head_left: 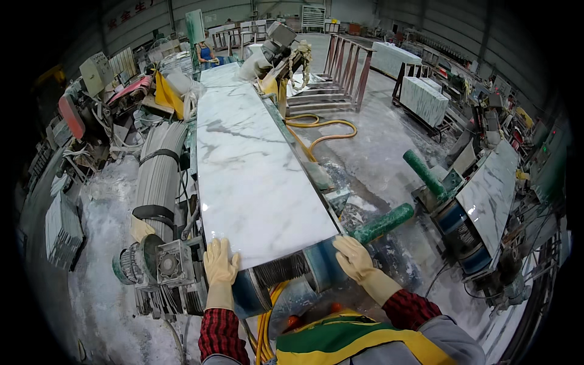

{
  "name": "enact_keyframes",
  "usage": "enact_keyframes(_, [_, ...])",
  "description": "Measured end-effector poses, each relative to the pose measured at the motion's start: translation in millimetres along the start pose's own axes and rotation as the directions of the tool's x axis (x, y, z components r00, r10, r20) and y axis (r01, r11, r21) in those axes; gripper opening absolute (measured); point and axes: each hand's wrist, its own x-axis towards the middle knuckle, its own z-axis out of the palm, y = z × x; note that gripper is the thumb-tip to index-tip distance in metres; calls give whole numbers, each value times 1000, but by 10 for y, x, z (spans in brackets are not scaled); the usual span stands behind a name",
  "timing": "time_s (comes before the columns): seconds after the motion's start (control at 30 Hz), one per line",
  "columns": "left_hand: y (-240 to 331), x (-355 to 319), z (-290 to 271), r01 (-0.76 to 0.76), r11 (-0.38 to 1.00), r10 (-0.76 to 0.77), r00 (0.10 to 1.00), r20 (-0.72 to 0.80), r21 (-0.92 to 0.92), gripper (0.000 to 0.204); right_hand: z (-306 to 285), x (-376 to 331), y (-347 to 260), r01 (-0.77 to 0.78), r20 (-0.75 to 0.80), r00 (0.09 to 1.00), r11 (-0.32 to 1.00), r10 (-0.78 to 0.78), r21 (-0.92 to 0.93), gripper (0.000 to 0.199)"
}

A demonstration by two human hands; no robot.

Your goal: The person repeatedly feeds large white marble-like slabs through a conveyor-based polishing machine in a factory. They guide each slab with gloved hands, flip it over, and return it to the machine for another pass, continuing this cycle throughout the clip.

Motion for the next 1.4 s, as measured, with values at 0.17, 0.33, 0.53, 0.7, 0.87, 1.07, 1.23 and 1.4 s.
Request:
enact_keyframes(0.17, [68, 143, -21, 12, 998, -11, 1000, -16, 63, 73, 461, 705, 261, 69, 89, 994, 988, -56, -140, 43])
enact_keyframes(0.33, [-34, 112, 101, -50, 986, 66, 993, -96, 161, 70, 1016, 1023, 561, 2, 155, 987, 961, 43, -277, 63])
enact_keyframes(0.53, [27, 292, 11, -17, 996, 22, 998, -60, 86, 68, 1087, 1395, 723, 63, 204, 979, 967, -12, -248, 63])
enact_keyframes(0.7, [24, 378, 7, -5, 998, 10, 997, -72, 67, 66, 1130, 1729, 793, 65, 165, 986, 974, -29, -215, 63])
enact_keyframes(0.87, [44, 390, -16, -21, 998, 26, 994, -106, 53, 64, 1202, 1850, 851, 29, 175, 984, 969, 15, -245, 62])
enact_keyframes(1.07, [35, 415, -67, -20, 999, 22, 996, -92, 29, 63, 1273, 1820, 924, 49, 154, 988, 975, -16, -218, 61])
enact_keyframes(1.23, [-23, 398, -11, -30, 999, 33, 995, -94, 27, 63, 1300, 1760, 933, 63, 86, 995, 978, -46, -199, 60])
enact_keyframes(1.4, [-87, 340, 26, -49, 998, 53, 989, -141, 32, 61, 1166, 1600, 685, 30, 113, 994, 980, -8, -195, 57])
